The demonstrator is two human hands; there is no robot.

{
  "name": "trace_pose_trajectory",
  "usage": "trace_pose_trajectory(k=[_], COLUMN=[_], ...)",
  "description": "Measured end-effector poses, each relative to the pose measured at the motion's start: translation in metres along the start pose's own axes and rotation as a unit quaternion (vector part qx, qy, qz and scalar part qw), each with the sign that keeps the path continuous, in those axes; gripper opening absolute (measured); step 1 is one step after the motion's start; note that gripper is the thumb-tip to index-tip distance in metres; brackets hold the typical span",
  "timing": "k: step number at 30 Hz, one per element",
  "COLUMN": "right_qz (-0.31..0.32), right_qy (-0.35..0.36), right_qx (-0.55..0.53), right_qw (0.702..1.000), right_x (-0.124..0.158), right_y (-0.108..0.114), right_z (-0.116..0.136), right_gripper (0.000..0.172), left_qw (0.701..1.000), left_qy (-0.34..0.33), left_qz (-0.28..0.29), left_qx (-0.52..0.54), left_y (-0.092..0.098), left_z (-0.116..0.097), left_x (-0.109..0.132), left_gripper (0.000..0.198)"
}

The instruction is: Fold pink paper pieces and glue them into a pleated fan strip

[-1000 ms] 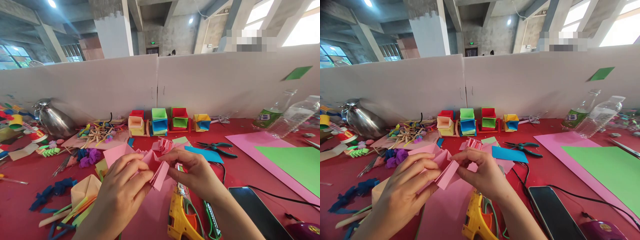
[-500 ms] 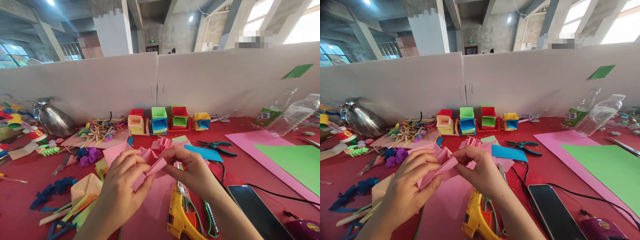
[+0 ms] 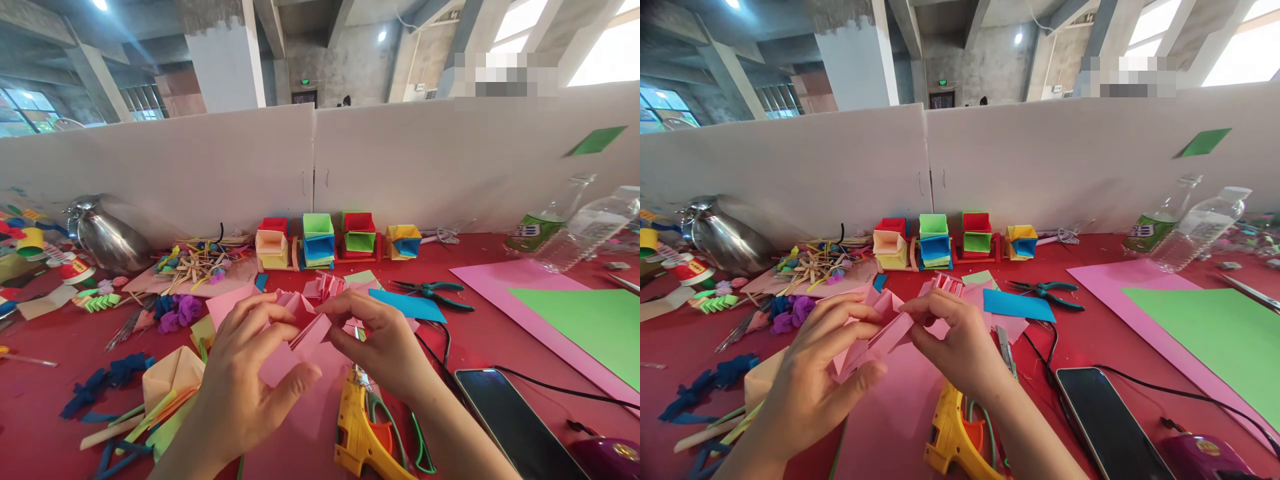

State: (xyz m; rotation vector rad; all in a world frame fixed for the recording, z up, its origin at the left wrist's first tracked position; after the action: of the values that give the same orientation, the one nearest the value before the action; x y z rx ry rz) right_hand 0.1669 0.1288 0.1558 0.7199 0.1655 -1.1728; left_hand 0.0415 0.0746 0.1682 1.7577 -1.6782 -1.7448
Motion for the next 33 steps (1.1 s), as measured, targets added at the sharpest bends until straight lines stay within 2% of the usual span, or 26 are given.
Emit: trace_pose_trajectory(k=[2, 6, 12, 14, 18, 20, 27, 33], right_qz=[0.003, 0.017, 0.095, 0.090, 0.062, 0.062, 0.060, 0.056], right_qy=[0.003, -0.004, 0.026, 0.041, 0.081, 0.100, 0.137, 0.146], right_qx=[0.004, 0.011, 0.038, 0.046, 0.081, 0.101, 0.197, 0.213], right_qw=[1.000, 1.000, 0.994, 0.994, 0.991, 0.988, 0.969, 0.964], right_x=[0.000, 0.001, 0.003, 0.003, 0.002, 0.003, 0.008, 0.007], right_y=[-0.002, -0.004, -0.007, -0.006, -0.008, -0.011, -0.019, -0.020], right_z=[-0.001, -0.003, 0.010, 0.014, 0.020, 0.021, 0.028, 0.023], right_gripper=[0.021, 0.022, 0.039, 0.040, 0.015, 0.009, 0.017, 0.022], left_qw=[1.000, 0.998, 0.996, 0.996, 0.997, 0.997, 0.997, 0.997], left_qy=[-0.005, -0.013, -0.029, -0.034, -0.035, -0.037, -0.063, -0.066], left_qz=[-0.023, -0.046, -0.059, -0.053, -0.030, -0.027, -0.024, -0.021], left_qx=[-0.014, -0.031, -0.063, -0.069, -0.069, -0.070, -0.041, -0.024], left_y=[0.003, 0.004, 0.006, 0.004, -0.001, -0.002, -0.006, -0.012], left_z=[-0.001, -0.001, -0.004, -0.006, -0.010, -0.012, -0.013, -0.008], left_x=[-0.001, -0.002, -0.002, -0.002, -0.002, -0.002, -0.001, -0.002], left_gripper=[0.005, 0.008, 0.010, 0.010, 0.010, 0.009, 0.013, 0.011])
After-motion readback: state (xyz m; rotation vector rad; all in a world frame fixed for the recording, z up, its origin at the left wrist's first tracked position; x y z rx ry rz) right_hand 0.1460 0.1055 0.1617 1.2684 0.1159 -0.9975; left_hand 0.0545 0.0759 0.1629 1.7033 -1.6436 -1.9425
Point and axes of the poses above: each hand's wrist, its own x-axis away from the middle knuckle, its own y-axis out of the back of the hand, z = x × y, the point moved 9 cm from there along -x, towards the middle knuckle, and after that the axes turned 3 degrees about z, right-handed, at the moved point
